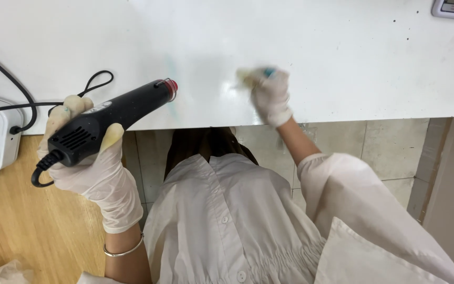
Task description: Cleaning wax residue from a workshop table using a heat gun and a cloth.
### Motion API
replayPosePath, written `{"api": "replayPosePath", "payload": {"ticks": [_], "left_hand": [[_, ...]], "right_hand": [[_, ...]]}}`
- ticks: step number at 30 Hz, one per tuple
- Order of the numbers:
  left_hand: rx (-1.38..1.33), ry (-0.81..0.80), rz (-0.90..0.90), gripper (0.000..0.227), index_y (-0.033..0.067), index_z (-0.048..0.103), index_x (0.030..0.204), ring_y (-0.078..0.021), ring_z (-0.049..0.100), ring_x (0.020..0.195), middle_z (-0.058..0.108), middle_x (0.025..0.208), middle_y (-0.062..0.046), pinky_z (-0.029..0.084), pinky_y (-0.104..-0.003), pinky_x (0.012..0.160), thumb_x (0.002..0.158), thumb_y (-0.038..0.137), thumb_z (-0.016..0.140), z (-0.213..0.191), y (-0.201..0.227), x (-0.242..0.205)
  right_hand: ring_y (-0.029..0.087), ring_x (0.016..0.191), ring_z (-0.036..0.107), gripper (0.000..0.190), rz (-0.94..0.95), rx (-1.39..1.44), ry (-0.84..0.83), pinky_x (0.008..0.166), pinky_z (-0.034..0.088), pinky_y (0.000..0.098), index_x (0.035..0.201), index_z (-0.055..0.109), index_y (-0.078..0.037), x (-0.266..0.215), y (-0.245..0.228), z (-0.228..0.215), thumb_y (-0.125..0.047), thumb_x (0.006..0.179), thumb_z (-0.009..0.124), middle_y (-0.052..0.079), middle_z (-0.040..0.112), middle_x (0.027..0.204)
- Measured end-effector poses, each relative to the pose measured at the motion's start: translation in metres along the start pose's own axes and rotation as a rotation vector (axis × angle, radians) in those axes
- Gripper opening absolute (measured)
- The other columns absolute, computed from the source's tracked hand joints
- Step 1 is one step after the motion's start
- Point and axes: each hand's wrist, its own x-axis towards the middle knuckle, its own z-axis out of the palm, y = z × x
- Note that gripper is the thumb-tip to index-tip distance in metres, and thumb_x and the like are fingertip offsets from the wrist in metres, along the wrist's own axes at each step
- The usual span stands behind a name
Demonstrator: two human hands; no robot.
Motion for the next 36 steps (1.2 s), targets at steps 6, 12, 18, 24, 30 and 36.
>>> {"api": "replayPosePath", "payload": {"ticks": [6,12,18,24,30,36], "left_hand": [[-0.109,0.026,0.003,0.057,-0.0002,0.06,0.133,-0.0246,0.06,0.11,0.062,0.126,-0.014,0.057,-0.037,0.095,0.09,0.002,0.097,-0.004,-0.003,0.012],[-0.031,0.046,0.07,0.055,-0.0004,0.06,0.135,-0.025,0.059,0.113,0.059,0.126,-0.01,0.055,-0.039,0.104,0.094,-0.001,0.096,-0.02,-0.004,0.03],[-0.075,0.036,0.051,0.057,0.0008,0.059,0.134,-0.0242,0.059,0.11,0.062,0.127,-0.012,0.056,-0.036,0.097,0.09,0.001,0.096,-0.03,0.0,0.042],[0.045,0.017,0.093,0.058,0.0021,0.058,0.138,-0.0236,0.06,0.111,0.061,0.122,-0.01,0.057,-0.033,0.1,0.095,0.009,0.097,-0.049,0.006,0.057],[0.112,0.0,0.097,0.054,0.0,0.058,0.136,-0.0211,0.059,0.102,0.06,0.117,-0.011,0.056,-0.03,0.092,0.097,0.009,0.094,-0.07,0.005,0.067],[0.094,-0.003,0.025,0.055,0.0019,0.056,0.136,-0.0193,0.059,0.103,0.06,0.124,-0.012,0.057,-0.028,0.094,0.098,0.004,0.096,-0.072,0.016,0.078]], "right_hand": [[0.017,0.064,0.066,0.007,0.042,0.256,0.091,0.058,0.058,0.0284,0.086,0.072,-0.012,0.001,-0.036,0.068,-0.014,0.092,0.07,0.005,0.07,0.074],[0.016,0.069,0.076,0.017,0.373,0.201,-0.186,0.053,0.061,0.0353,0.082,0.073,-0.008,-0.002,-0.04,0.016,-0.017,0.097,0.072,0.007,0.072,0.072],[0.019,0.073,0.067,0.008,0.628,1.033,0.289,0.077,0.065,0.043,0.082,0.067,-0.004,0.075,-0.011,0.07,-0.003,0.09,0.066,0.011,0.068,0.082],[0.022,0.072,0.07,0.007,-0.019,0.573,-0.229,0.064,0.06,0.0351,0.097,0.079,-0.018,-0.025,-0.05,0.102,-0.022,0.096,0.073,0.008,0.073,0.082],[0.029,0.087,0.074,0.011,0.512,1.188,0.341,0.087,0.064,0.0543,0.086,0.068,0.005,0.089,0.03,0.063,-0.002,0.09,0.061,0.021,0.073,0.091],[0.027,0.079,0.066,0.016,-0.338,-0.176,-0.08,0.073,0.056,0.0405,0.096,0.073,-0.018,-0.011,-0.106,0.15,-0.01,0.083,0.071,0.008,0.072,0.087]]}}
